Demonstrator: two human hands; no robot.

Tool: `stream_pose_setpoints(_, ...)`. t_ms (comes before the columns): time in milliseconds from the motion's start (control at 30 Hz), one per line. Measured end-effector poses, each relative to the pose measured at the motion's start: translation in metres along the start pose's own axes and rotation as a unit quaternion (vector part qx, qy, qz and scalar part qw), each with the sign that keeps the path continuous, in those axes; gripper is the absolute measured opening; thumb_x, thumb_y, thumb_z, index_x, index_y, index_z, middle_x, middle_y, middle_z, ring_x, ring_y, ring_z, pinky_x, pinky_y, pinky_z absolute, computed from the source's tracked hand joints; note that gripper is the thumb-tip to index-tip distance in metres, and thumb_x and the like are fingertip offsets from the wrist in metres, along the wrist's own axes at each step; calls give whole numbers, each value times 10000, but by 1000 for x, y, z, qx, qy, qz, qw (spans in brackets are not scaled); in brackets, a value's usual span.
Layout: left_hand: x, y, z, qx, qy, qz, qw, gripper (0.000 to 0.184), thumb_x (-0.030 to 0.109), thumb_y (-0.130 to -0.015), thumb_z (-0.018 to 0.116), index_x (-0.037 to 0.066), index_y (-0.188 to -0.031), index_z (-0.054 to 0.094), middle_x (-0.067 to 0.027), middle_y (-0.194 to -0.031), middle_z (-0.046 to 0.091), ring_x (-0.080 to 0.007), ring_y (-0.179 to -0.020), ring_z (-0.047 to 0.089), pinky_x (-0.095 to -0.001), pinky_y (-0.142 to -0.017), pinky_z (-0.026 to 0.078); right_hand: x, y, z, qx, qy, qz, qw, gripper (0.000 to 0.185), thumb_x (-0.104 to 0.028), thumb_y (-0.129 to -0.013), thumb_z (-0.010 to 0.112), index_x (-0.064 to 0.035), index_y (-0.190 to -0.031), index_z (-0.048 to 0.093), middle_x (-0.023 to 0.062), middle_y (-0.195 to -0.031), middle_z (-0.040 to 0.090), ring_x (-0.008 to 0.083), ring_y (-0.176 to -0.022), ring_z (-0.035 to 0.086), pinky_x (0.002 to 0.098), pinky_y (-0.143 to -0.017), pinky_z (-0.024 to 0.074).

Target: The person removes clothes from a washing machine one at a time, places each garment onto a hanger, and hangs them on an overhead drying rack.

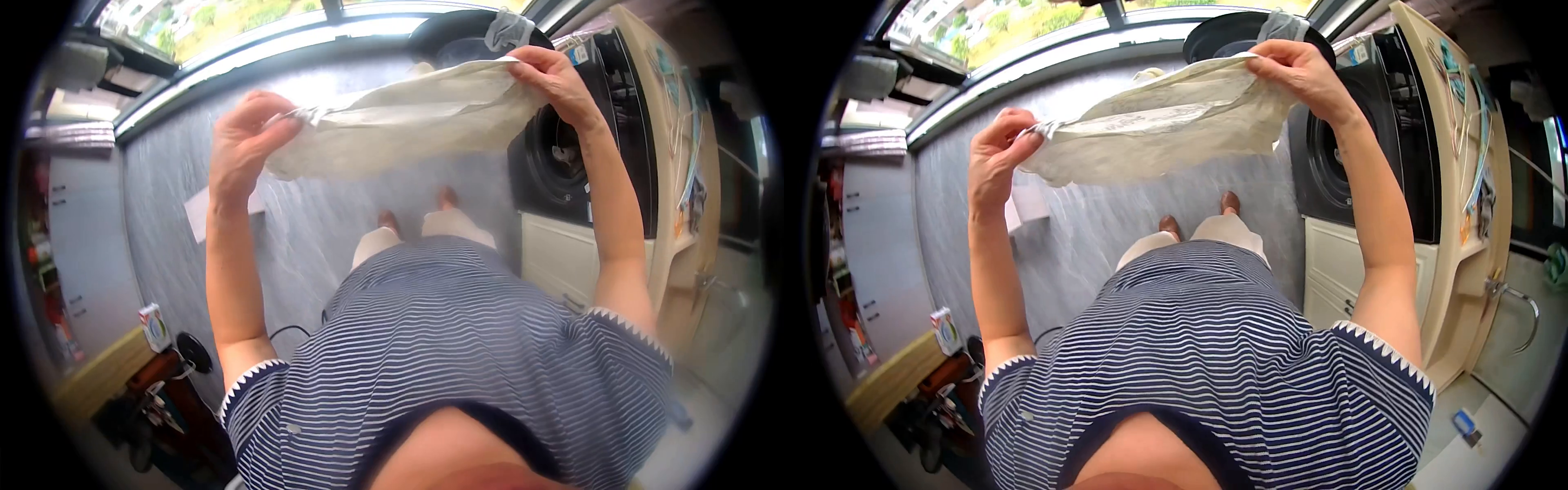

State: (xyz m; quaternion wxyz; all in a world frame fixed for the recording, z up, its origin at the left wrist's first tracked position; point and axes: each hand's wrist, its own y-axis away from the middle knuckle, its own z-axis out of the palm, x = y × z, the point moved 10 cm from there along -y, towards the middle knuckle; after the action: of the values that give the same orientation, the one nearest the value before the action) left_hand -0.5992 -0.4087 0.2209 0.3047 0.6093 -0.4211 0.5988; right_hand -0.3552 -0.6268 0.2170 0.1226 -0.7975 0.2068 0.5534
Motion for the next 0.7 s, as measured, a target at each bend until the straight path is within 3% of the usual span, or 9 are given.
stream_pose_setpoints(167,34,-11,-13,14,16,39,999,82,-5,-699,634,-11,-778,616,-41,-877,549,-122,-826,495,-249,-748,381,-8,-1,-9,33,-25,-43,998,214,-238,-819,599,-50,-910,644,-25,-749,588,48,-732,528,183,-672,427)
stream_pose_setpoints(300,79,-20,-12,13,-65,92,994,86,-25,-711,640,6,-790,626,-30,-855,530,-108,-817,481,-205,-748,347,-29,-2,-23,109,60,-191,974,261,-261,-826,581,-39,-951,639,20,-812,627,86,-763,550,199,-725,449)
stream_pose_setpoints(600,185,-36,-1,37,-200,221,954,73,-32,-750,595,6,-805,624,-22,-816,552,-87,-766,495,-182,-717,364,-50,1,-41,148,-41,-204,967,283,-267,-839,563,-20,-958,633,19,-794,628,69,-705,543,184,-649,450)
stream_pose_setpoints(700,175,-55,-1,46,-181,192,964,55,54,-801,591,14,-834,609,-12,-786,573,-61,-744,493,-175,-700,371,-38,-9,-33,137,-29,-172,975,281,-300,-824,586,-41,-910,652,-13,-733,605,48,-660,504,175,-593,416)
